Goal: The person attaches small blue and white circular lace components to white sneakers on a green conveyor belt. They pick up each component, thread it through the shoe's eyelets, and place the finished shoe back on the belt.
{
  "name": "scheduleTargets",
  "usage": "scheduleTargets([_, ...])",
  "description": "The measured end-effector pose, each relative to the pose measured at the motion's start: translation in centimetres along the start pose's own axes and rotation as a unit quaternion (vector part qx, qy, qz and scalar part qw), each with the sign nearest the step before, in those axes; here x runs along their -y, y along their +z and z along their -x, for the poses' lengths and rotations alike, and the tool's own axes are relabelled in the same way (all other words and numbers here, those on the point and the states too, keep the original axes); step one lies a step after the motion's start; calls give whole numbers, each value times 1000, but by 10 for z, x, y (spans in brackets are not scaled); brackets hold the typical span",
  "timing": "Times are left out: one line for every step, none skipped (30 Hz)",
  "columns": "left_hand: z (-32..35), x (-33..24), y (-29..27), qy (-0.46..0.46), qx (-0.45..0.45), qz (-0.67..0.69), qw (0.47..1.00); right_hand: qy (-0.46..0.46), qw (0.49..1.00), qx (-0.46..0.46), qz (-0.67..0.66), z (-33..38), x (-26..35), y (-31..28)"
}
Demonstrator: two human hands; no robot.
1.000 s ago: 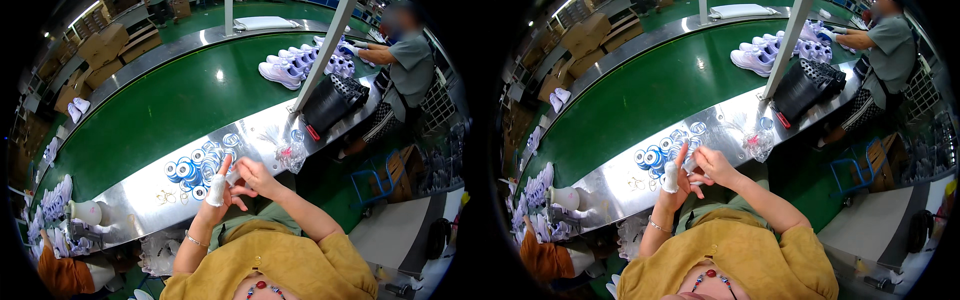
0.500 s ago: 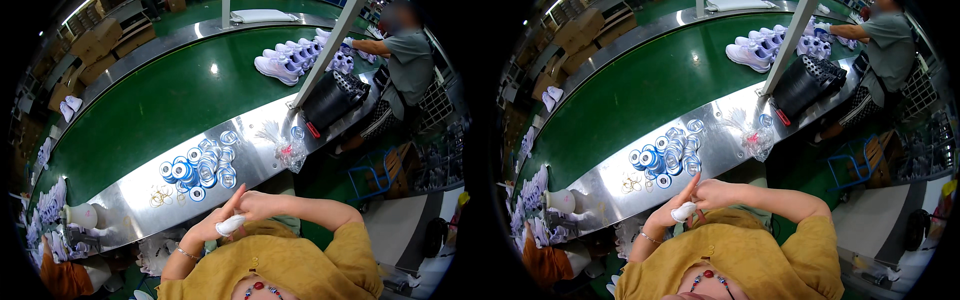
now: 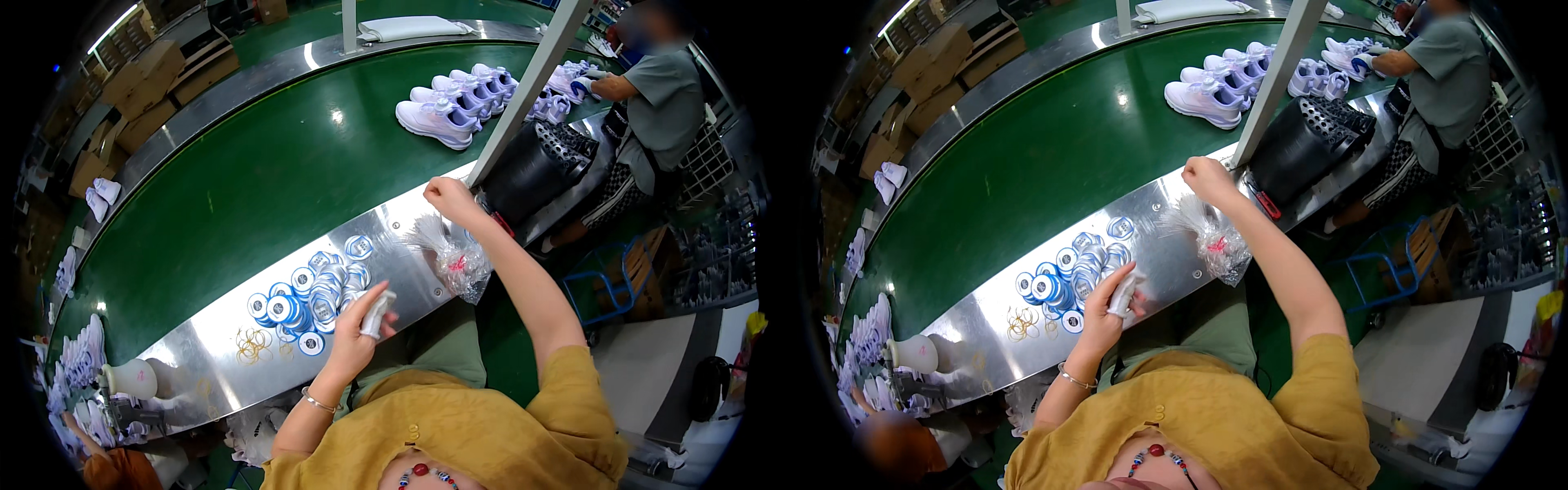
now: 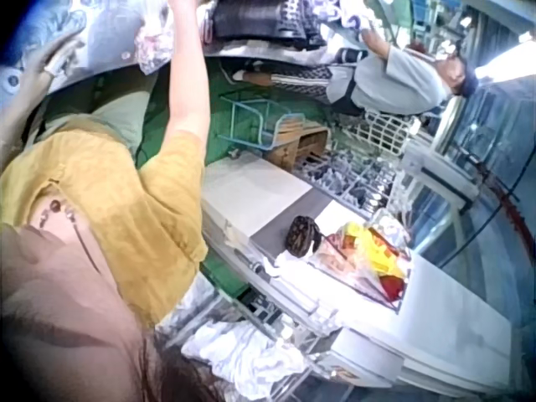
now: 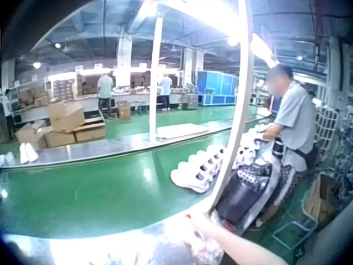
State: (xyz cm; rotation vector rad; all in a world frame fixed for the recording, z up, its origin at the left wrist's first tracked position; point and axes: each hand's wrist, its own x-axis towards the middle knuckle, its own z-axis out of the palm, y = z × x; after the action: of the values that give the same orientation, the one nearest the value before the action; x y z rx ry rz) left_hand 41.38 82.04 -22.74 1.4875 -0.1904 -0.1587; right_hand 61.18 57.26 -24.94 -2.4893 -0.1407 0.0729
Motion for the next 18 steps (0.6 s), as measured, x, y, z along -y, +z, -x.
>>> scheduleTargets([-8, 1, 1, 17, 13, -20, 1000, 28, 999, 5, 37, -9, 0, 6])
scheduleTargets([-16, 5, 2, 34, 26, -39, 998, 61, 995, 24, 81, -16, 0, 12])
scheduleTargets([-22, 8, 2, 49, 34, -61, 996, 72, 990, 42, 117, -20, 7, 17])
scheduleTargets([-25, 7, 4, 28, 29, -73, 996, 83, 983, 60, 153, -23, 13, 21])
scheduleTargets([-30, 7, 8, 13, 14, -56, 998, 94, 974, 77, 189, -24, 17, 22])
scheduleTargets([-35, 6, 15, -2, 0, -37, 999, 92, 975, 91, 180, -28, 17, 20])
scheduleTargets([-40, 6, 20, -16, -13, -18, 1000, 92, 976, 103, 169, -32, 12, 21])
scheduleTargets([-44, 8, 23, -40, -8, 14, 999, 93, 976, 115, 158, -36, 4, 22])
scheduleTargets([-49, 12, 24, -64, -6, 46, 997, 93, 976, 128, 147, -37, 4, 22])
scheduleTargets([-53, 14, 26, -88, -3, 77, 993, 80, 981, 107, 141, -35, 1, 18])
scheduleTargets([-58, 15, 31, -64, -2, 100, 993, 68, 985, 85, 134, -29, -5, 12])
scheduleTargets([-62, 17, 34, -42, -7, 122, 992, 52, 988, 67, 126, -22, -3, 7])
scheduleTargets([-65, 18, 34, -19, -14, 142, 990, 39, 997, 38, 46, -12, 5, 0])
scheduleTargets([-69, 18, 34, -11, -26, 125, 992, 30, 999, 5, -30, 4, 15, -10])
scheduleTargets([-75, 18, 36, -2, -34, 110, 993, -39, 991, 9, -127, 22, 21, -17])
scheduleTargets([-81, 18, 39, 7, -39, 96, 995, -105, 969, 10, -222, 43, 26, -24])
scheduleTargets([-84, 18, 39, 7, -32, 79, 996, -185, 950, 54, -245, 60, 40, -34])
scheduleTargets([-85, 17, 37, 8, -26, 60, 998, -248, 940, 81, -221, 70, 45, -36])
